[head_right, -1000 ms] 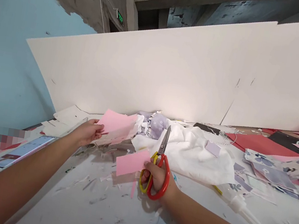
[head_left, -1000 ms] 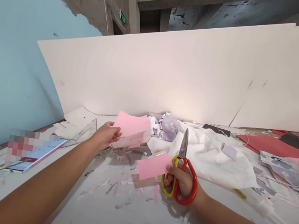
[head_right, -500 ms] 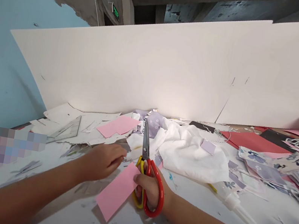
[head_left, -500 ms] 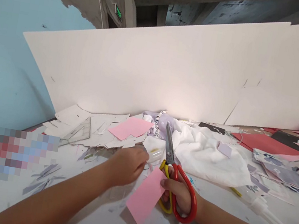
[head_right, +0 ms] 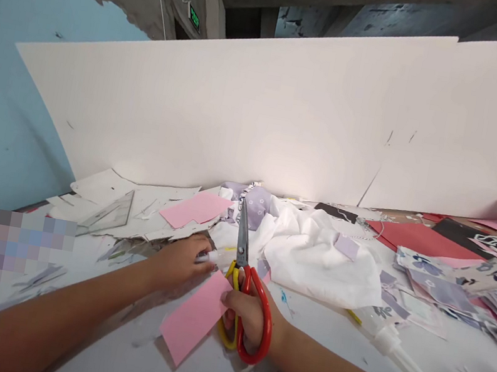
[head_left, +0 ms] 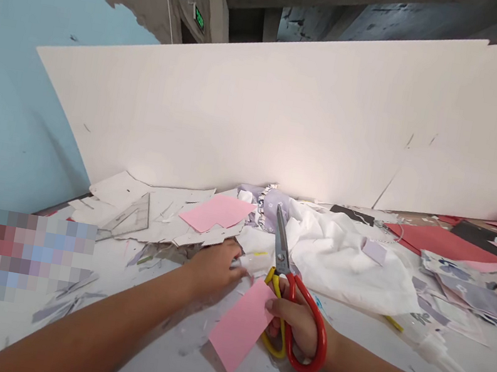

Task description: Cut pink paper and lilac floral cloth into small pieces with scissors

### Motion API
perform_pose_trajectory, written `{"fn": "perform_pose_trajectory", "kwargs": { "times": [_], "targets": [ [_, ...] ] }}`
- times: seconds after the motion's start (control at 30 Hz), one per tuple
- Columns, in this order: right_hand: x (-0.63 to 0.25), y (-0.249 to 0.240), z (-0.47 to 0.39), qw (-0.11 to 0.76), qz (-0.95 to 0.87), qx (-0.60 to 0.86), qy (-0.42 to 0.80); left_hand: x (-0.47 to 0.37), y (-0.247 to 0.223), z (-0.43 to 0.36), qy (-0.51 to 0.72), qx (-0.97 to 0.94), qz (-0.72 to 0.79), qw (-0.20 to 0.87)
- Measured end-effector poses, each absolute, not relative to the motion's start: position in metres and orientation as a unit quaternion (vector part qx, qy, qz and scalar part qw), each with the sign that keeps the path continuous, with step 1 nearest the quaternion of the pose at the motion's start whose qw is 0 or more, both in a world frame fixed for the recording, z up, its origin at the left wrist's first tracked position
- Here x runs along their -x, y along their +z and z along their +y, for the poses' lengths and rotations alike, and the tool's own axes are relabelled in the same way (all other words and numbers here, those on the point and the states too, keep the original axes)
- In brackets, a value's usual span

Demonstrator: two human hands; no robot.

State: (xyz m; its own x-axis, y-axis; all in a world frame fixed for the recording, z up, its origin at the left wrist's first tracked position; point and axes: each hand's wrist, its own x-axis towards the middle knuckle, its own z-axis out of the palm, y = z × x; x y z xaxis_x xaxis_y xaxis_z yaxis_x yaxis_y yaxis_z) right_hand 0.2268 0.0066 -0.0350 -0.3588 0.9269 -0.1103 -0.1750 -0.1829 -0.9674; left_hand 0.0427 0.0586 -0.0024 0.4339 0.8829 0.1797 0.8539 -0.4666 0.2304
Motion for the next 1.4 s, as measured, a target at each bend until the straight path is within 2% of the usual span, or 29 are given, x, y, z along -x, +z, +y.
{"fn": "perform_pose_trajectory", "kwargs": {
  "times": [0.23, 0.4, 0.6, 0.67, 0.77, 0.87, 0.97, 1.13, 1.4],
  "targets": [
    [-0.225, -0.033, 0.007, 0.407, -0.481, 0.388, 0.673, -0.052, 0.010, 0.044, 0.226, -0.844, 0.480, 0.080],
    [-0.224, -0.027, 0.005, 0.408, -0.484, 0.384, 0.672, -0.051, 0.021, 0.043, 0.244, -0.843, 0.478, 0.042],
    [-0.225, -0.033, 0.007, 0.409, -0.476, 0.380, 0.679, -0.048, 0.037, 0.037, 0.344, -0.834, 0.431, -0.004],
    [-0.225, -0.034, 0.007, 0.410, -0.473, 0.382, 0.680, -0.048, 0.044, 0.035, 0.378, -0.810, 0.448, 0.016],
    [-0.225, -0.035, 0.008, 0.408, -0.476, 0.382, 0.679, -0.044, 0.053, 0.036, 0.404, -0.753, 0.508, 0.107],
    [-0.226, -0.036, 0.008, 0.406, -0.483, 0.373, 0.680, -0.036, 0.063, 0.041, 0.384, -0.709, 0.553, 0.211],
    [-0.227, -0.036, 0.008, 0.406, -0.483, 0.373, 0.680, -0.021, 0.073, 0.045, 0.343, -0.712, 0.563, 0.243],
    [-0.227, -0.036, 0.009, 0.398, -0.489, 0.372, 0.681, 0.012, 0.087, 0.045, 0.212, -0.746, 0.603, 0.186],
    [-0.224, -0.033, 0.010, 0.408, -0.494, 0.369, 0.674, 0.085, 0.085, 0.047, 0.187, -0.691, 0.685, 0.133]
  ]
}}
